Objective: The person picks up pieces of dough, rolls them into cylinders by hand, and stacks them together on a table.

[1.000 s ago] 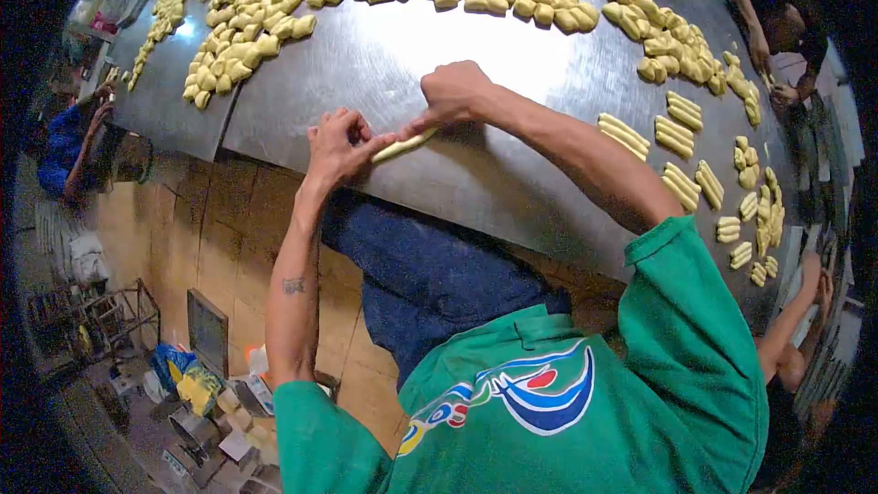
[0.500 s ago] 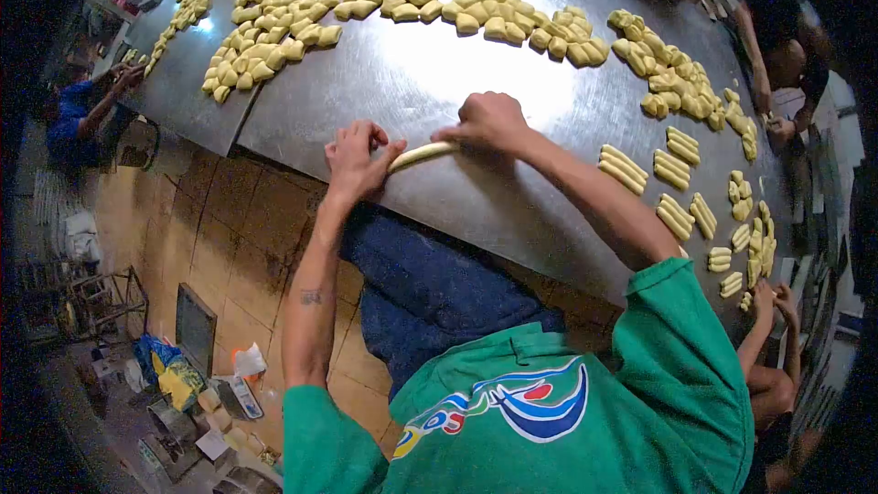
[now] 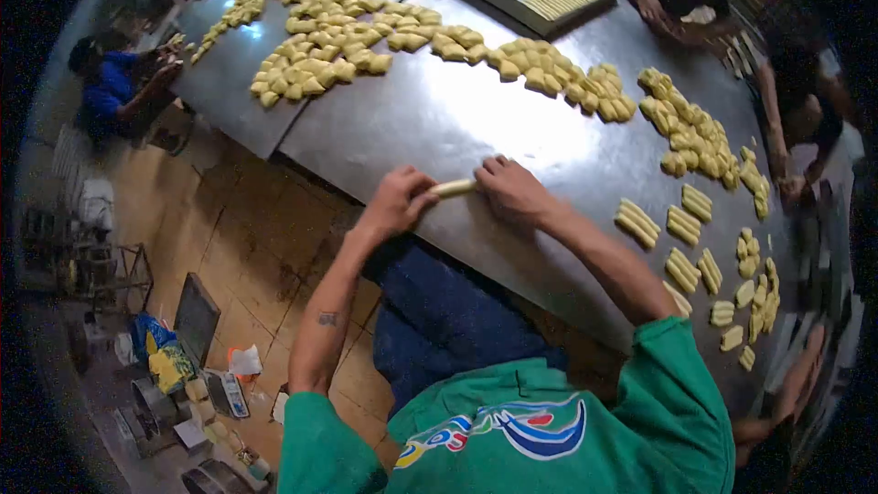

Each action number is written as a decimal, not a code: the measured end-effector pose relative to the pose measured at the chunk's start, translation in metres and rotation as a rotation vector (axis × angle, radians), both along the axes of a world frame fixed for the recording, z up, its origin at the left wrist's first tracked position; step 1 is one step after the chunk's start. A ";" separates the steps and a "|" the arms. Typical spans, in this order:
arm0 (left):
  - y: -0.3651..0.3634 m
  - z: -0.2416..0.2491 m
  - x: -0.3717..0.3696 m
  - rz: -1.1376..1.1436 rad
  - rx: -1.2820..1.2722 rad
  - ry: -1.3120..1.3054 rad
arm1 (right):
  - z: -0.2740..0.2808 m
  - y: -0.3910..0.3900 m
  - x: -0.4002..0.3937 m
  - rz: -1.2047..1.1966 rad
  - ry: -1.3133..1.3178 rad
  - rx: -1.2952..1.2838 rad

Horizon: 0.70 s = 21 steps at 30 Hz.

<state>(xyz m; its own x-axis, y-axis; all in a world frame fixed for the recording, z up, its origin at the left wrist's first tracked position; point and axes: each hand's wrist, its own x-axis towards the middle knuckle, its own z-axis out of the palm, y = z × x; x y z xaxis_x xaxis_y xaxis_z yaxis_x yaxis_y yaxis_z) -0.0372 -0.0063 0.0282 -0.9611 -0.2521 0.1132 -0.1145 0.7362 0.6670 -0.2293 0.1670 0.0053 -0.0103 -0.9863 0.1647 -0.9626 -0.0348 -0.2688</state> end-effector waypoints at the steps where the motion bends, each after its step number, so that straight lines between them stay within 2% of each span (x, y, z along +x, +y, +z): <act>1: -0.001 0.005 0.002 -0.025 0.005 0.049 | 0.010 0.000 0.000 0.025 0.011 -0.024; 3: -0.006 0.005 0.001 0.009 -0.012 0.080 | 0.033 0.002 -0.002 -0.114 -0.127 0.161; 8: -0.018 -0.008 -0.011 -0.012 -0.164 0.102 | -0.003 -0.011 -0.012 -0.110 -0.029 -0.013; 10: -0.019 -0.004 -0.009 0.022 0.137 0.180 | -0.011 -0.009 -0.014 -0.133 0.001 -0.090; 11: -0.025 -0.003 -0.012 0.127 0.107 0.130 | -0.017 -0.007 -0.014 -0.141 -0.070 -0.133; 12: -0.036 -0.007 -0.018 0.131 0.110 0.122 | -0.021 -0.005 -0.013 -0.150 -0.141 -0.177; 13: -0.053 -0.016 -0.029 0.320 0.097 0.117 | -0.017 -0.002 -0.011 -0.148 -0.143 -0.178; 14: -0.071 -0.023 -0.042 0.507 0.084 0.116 | -0.010 0.002 -0.010 -0.147 -0.253 -0.254; 15: -0.096 -0.035 -0.058 0.624 0.165 0.125 | -0.005 0.004 -0.011 -0.146 -0.358 -0.331; 16: -0.120 -0.042 -0.076 0.742 0.253 0.139 | -0.006 0.003 -0.014 -0.140 -0.341 -0.328; 18: -0.156 -0.033 -0.107 0.892 0.156 -0.042 | -0.007 0.000 -0.012 -0.249 -0.504 -0.357; 20: -0.187 -0.040 -0.144 1.043 0.132 -0.009 | -0.003 0.000 -0.012 -0.221 -0.451 -0.385; 21: -0.211 -0.059 -0.164 1.032 0.145 0.004 | -0.005 0.000 -0.013 -0.220 -0.458 -0.387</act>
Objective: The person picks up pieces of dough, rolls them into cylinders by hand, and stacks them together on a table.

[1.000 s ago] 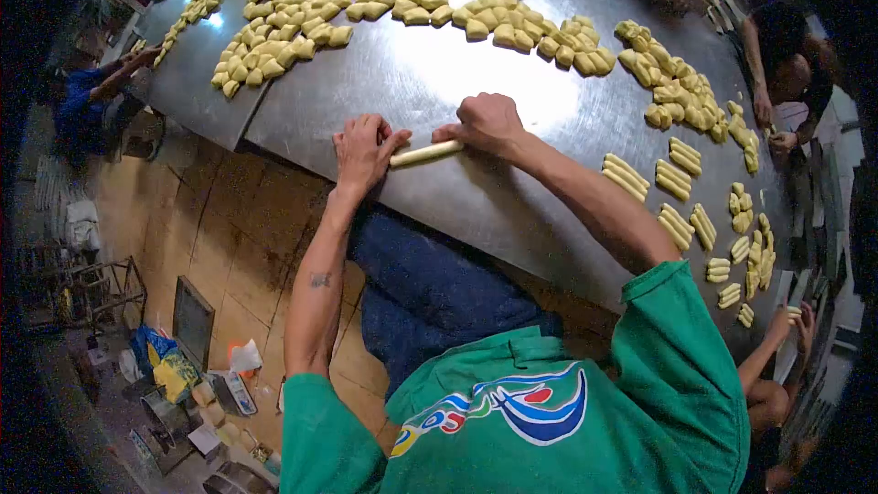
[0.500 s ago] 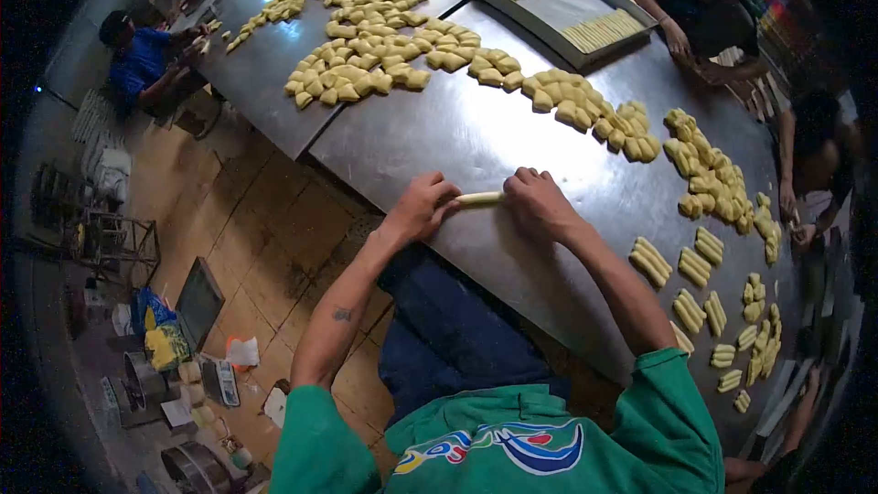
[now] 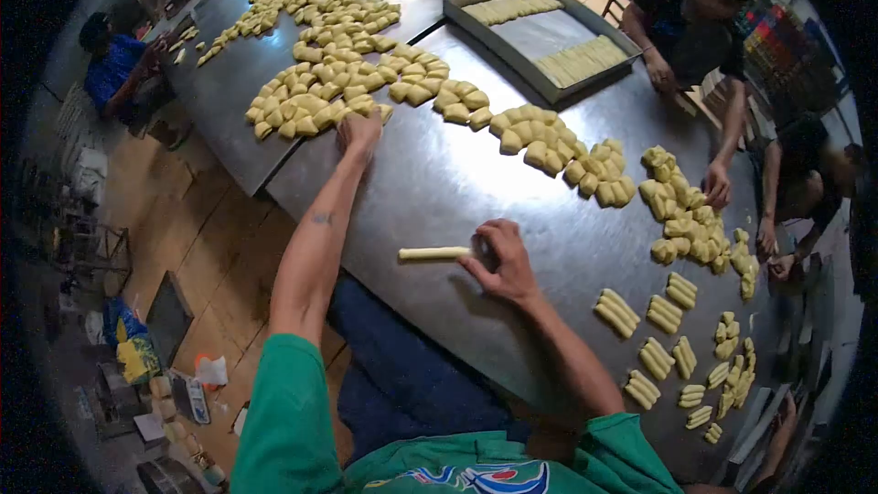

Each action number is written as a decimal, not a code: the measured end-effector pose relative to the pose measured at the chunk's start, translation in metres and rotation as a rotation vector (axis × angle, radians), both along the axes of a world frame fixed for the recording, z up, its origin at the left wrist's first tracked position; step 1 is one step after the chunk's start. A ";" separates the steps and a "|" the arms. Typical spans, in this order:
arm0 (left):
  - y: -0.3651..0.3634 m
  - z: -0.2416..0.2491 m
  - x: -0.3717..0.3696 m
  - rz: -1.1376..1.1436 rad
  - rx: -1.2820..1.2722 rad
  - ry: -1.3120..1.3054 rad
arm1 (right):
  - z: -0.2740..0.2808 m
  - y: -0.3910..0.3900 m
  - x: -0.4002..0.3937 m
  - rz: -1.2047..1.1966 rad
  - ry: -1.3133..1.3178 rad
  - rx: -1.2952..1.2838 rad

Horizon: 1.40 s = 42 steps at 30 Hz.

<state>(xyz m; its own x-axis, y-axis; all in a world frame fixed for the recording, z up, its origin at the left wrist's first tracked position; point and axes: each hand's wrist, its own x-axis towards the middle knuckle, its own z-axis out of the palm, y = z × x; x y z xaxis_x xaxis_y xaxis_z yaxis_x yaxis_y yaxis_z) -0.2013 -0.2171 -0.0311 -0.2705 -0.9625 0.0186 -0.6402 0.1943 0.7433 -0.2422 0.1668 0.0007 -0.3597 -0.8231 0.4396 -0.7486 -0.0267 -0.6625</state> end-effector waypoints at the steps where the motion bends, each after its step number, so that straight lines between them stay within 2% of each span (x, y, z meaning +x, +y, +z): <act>1: -0.024 -0.028 -0.020 0.084 0.029 0.130 | -0.002 0.000 -0.001 0.001 -0.009 -0.002; 2: -0.033 -0.044 -0.035 0.170 0.059 0.255 | -0.003 0.000 -0.001 -0.008 0.003 0.004; 3: -0.017 -0.029 -0.042 0.163 0.066 0.263 | -0.003 0.000 0.000 -0.020 -0.009 -0.009; 5: 0.048 0.031 -0.041 -0.056 0.274 0.160 | -0.008 0.000 -0.002 -0.031 -0.023 -0.027; 7: 0.114 0.042 -0.036 -0.280 0.030 0.205 | -0.014 0.000 -0.003 -0.087 -0.152 -0.010; 8: 0.150 0.051 -0.029 -0.388 0.030 0.271 | -0.013 -0.001 -0.001 -0.088 -0.152 -0.014; 9: 0.185 0.059 -0.017 -0.490 0.036 0.338 | -0.011 -0.001 0.000 -0.142 -0.481 -0.094; 10: 0.213 0.067 -0.004 -0.602 -0.038 0.282 | -0.009 -0.002 0.000 -0.192 -0.807 -0.171; 11: 0.234 0.072 0.010 -0.711 -0.110 0.224 | -0.002 -0.002 0.001 -0.164 -0.886 -0.282; 12: 0.246 0.075 0.024 -0.696 -0.104 0.230 | -0.001 -0.001 0.002 -0.153 -0.866 -0.324; 14: 0.260 0.082 0.048 -0.875 -0.136 0.341 | 0.004 0.006 0.008 -0.122 -0.843 -0.352; 15: 0.262 0.088 0.060 -0.856 -0.139 0.345 | 0.009 0.013 0.013 -0.133 -0.990 -0.356; 16: 0.263 0.094 0.074 -0.945 -0.064 0.439 | 0.013 0.018 0.018 -0.149 -1.141 -0.356; 17: 0.266 0.099 0.087 -1.032 0.012 0.535 | 0.017 0.021 0.021 -0.136 -1.145 -0.342; 18: 0.272 0.103 0.098 -0.987 0.108 0.651 | 0.023 0.022 0.024 -0.095 -1.253 -0.334; 19: 0.274 0.108 0.109 -0.967 0.103 0.654 | 0.030 0.022 0.026 -0.055 -1.361 -0.326; 20: 0.271 0.113 0.120 -0.776 0.113 0.527 | 0.037 0.022 0.029 -0.010 -1.400 -0.314; 21: 0.270 0.115 0.131 -0.585 0.128 0.399 | 0.042 0.020 0.032 0.002 -1.403 -0.303; 22: 0.265 0.107 0.135 -0.563 0.328 0.481 | 0.047 0.018 0.034 0.078 -1.409 -0.204; 23: 0.264 0.104 0.143 -0.547 0.326 0.489 | 0.050 0.015 0.036 0.156 -1.408 -0.100; 25: 0.263 0.103 0.154 -0.649 0.531 0.644 | 0.056 0.007 0.050 0.232 -1.342 0.030; 27: 0.263 0.095 0.161 -0.605 0.511 0.712 | 0.061 -0.001 0.069 0.135 -1.260 -0.048; 30: 0.263 0.081 0.168 -0.554 0.426 0.683 | 0.047 -0.008 0.078 0.170 -1.117 -0.024; 32: 0.262 0.072 0.173 -0.705 0.058 0.557 | 0.039 -0.007 0.079 0.142 -1.012 0.019; 33: 0.261 0.075 0.177 -0.696 0.060 0.565 | 0.038 -0.006 0.080 0.110 -0.909 0.049; 35: 0.257 0.080 0.183 -0.749 0.122 0.464 | 0.037 -0.002 0.080 0.104 -0.943 0.067; 36: 0.257 0.086 0.185 -0.742 0.129 0.469 | 0.048 -0.001 0.087 0.086 -1.023 -0.029; 37: 0.255 0.093 0.187 -0.725 0.443 0.524 | 0.053 -0.001 0.091 0.067 -1.102 -0.129; 38: 0.254 0.096 0.189 -0.696 0.759 0.571 | 0.052 0.001 0.088 0.067 -1.051 -0.100; 39: 0.254 0.094 0.190 -0.689 0.768 0.575 | 0.048 0.002 0.085 0.066 -1.053 -0.089; 42: 0.254 0.087 0.188 -0.739 0.763 0.549 | 0.049 0.006 0.085 0.071 -0.628 0.109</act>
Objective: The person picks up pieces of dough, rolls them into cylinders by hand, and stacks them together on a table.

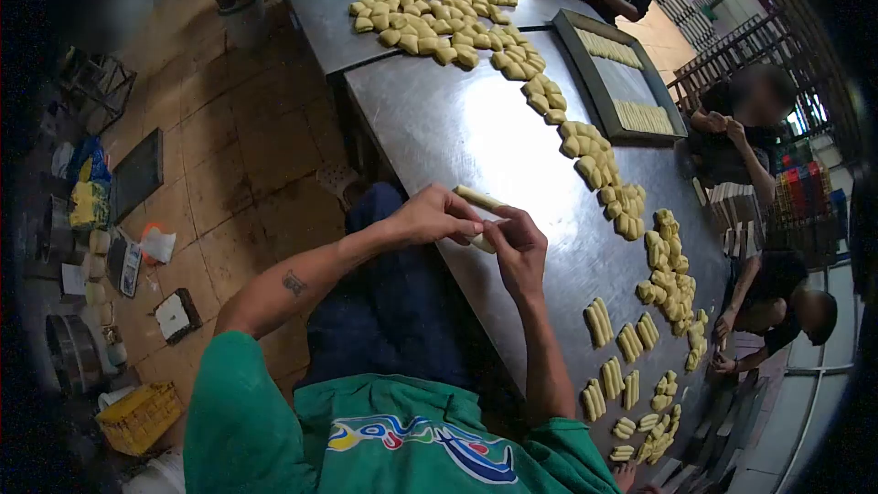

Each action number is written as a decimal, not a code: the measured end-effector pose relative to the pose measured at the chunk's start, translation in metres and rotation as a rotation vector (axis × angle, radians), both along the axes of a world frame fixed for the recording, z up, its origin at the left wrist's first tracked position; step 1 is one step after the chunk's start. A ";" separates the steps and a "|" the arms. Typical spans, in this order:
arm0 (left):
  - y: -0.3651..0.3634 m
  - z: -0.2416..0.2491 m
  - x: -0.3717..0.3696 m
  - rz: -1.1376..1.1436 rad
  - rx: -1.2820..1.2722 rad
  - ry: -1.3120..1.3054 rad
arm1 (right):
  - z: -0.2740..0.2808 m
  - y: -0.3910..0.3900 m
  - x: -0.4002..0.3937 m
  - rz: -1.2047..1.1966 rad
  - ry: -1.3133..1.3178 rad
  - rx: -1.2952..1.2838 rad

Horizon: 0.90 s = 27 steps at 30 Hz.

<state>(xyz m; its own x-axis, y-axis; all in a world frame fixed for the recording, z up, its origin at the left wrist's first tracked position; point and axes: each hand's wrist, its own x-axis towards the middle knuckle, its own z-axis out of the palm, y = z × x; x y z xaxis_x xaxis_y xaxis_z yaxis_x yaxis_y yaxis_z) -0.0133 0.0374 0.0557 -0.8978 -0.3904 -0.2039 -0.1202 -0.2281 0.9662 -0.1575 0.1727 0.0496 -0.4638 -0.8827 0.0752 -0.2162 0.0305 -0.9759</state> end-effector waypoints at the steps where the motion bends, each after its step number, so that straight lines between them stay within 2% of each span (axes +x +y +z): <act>1: 0.000 -0.004 -0.001 0.003 0.009 -0.001 | 0.003 0.002 0.000 0.003 -0.001 0.009; 3: 0.000 -0.009 -0.005 -0.007 -0.023 -0.074 | 0.007 0.006 -0.009 0.078 0.069 0.263; 4: 0.002 -0.009 -0.006 0.022 -0.089 -0.131 | 0.000 0.007 -0.017 0.162 0.011 0.359; 5: 0.001 -0.009 -0.008 0.020 -0.074 -0.139 | -0.008 0.009 -0.023 0.163 0.002 0.373; 7: -0.002 -0.019 -0.014 -0.010 -0.367 -0.321 | -0.011 0.008 -0.025 0.157 0.000 0.425; 8: -0.004 -0.033 -0.018 0.018 -0.414 -0.301 | -0.012 0.007 -0.027 0.139 0.025 0.416; 9: -0.003 -0.022 -0.017 0.022 -0.462 -0.369 | -0.011 0.004 -0.024 0.084 -0.037 0.461; 11: -0.002 -0.029 -0.020 -0.003 -0.691 -0.425 | -0.020 -0.001 -0.020 0.035 0.142 0.494; 12: 0.001 -0.030 -0.018 -0.030 -0.673 -0.433 | -0.017 -0.002 -0.015 0.023 0.122 0.517; 14: 0.005 -0.029 -0.013 0.142 -1.126 -0.474 | -0.004 -0.001 -0.008 0.055 0.647 0.633; 15: -0.006 -0.033 -0.009 0.058 -1.016 -0.486 | -0.009 0.008 -0.014 0.042 0.637 0.645; 17: -0.024 -0.045 0.001 -0.006 -0.678 -0.320 | -0.023 0.020 -0.039 0.144 0.011 0.602; 18: -0.024 -0.046 0.000 -0.001 -0.680 -0.318 | -0.024 0.023 -0.039 0.173 -0.111 0.518; 20: -0.018 -0.051 0.003 0.029 -0.999 -0.246 | -0.030 0.022 -0.038 0.138 -0.021 0.592; 21: -0.015 -0.049 0.001 0.029 -0.997 -0.251 | -0.029 0.019 -0.035 0.102 0.074 0.665; 22: -0.013 -0.043 -0.004 0.024 -1.016 -0.355 | -0.027 0.014 -0.032 0.105 0.071 0.664; 24: -0.008 -0.028 -0.011 -0.010 -1.017 -0.513 | -0.020 0.005 -0.024 0.010 0.266 0.818; 25: -0.007 -0.036 -0.011 -0.017 -1.012 -0.515 | -0.015 0.003 -0.019 0.009 0.260 0.825; 27: -0.004 -0.048 -0.012 0.082 -1.133 -0.382 | -0.007 -0.001 -0.015 0.070 0.470 0.866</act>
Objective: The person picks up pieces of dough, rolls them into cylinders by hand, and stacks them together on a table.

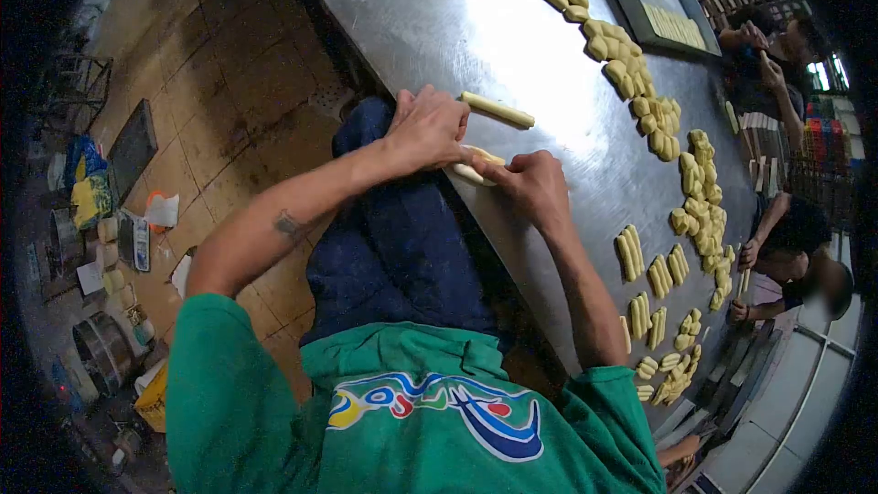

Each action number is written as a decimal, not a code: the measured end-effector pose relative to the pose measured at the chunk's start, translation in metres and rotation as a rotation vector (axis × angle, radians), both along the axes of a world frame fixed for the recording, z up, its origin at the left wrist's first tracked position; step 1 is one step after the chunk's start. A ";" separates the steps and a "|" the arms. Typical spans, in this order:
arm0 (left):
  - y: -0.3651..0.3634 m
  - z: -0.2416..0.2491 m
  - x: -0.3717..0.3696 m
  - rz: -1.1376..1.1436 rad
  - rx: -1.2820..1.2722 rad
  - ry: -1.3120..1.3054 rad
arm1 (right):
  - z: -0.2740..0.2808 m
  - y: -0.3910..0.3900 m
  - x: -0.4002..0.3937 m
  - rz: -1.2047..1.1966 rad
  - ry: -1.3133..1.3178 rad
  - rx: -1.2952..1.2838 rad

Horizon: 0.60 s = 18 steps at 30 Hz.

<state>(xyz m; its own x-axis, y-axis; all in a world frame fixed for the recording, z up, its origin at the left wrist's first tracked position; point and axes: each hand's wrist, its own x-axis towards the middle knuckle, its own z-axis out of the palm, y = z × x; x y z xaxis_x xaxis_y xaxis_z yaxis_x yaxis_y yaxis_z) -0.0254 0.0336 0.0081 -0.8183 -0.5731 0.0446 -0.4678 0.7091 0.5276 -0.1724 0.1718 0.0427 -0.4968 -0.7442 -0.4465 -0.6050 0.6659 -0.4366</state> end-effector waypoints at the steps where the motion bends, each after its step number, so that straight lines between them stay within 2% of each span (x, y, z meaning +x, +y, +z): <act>1: -0.003 -0.001 0.003 -0.005 0.008 -0.008 | 0.000 0.004 -0.003 -0.005 -0.008 0.008; 3: -0.022 0.008 0.003 -0.178 0.140 -0.224 | 0.007 0.009 -0.024 0.033 -0.076 0.124; 4: -0.025 0.012 0.004 -0.179 0.118 -0.213 | 0.006 0.010 -0.032 0.031 -0.063 0.103; 6: -0.023 0.015 0.007 -0.204 0.145 -0.161 | 0.003 0.013 -0.036 0.198 -0.047 0.001; 8: -0.018 0.011 0.004 -0.206 0.063 -0.170 | 0.004 0.009 -0.029 0.276 0.045 -0.013; 11: -0.007 0.012 -0.002 -0.069 0.029 -0.184 | -0.007 -0.004 -0.023 0.210 0.215 0.038; 12: -0.006 0.011 0.000 -0.072 0.038 -0.189 | -0.009 -0.004 -0.023 0.208 0.208 0.046; 14: -0.006 0.011 0.002 -0.068 0.010 -0.174 | -0.008 -0.001 -0.024 0.097 0.028 0.122; 16: -0.017 0.013 0.007 -0.121 0.045 -0.183 | -0.003 0.004 -0.038 0.075 0.008 0.113; 18: -0.021 0.013 0.005 -0.110 0.113 -0.156 | -0.007 0.002 -0.048 0.137 -0.100 0.114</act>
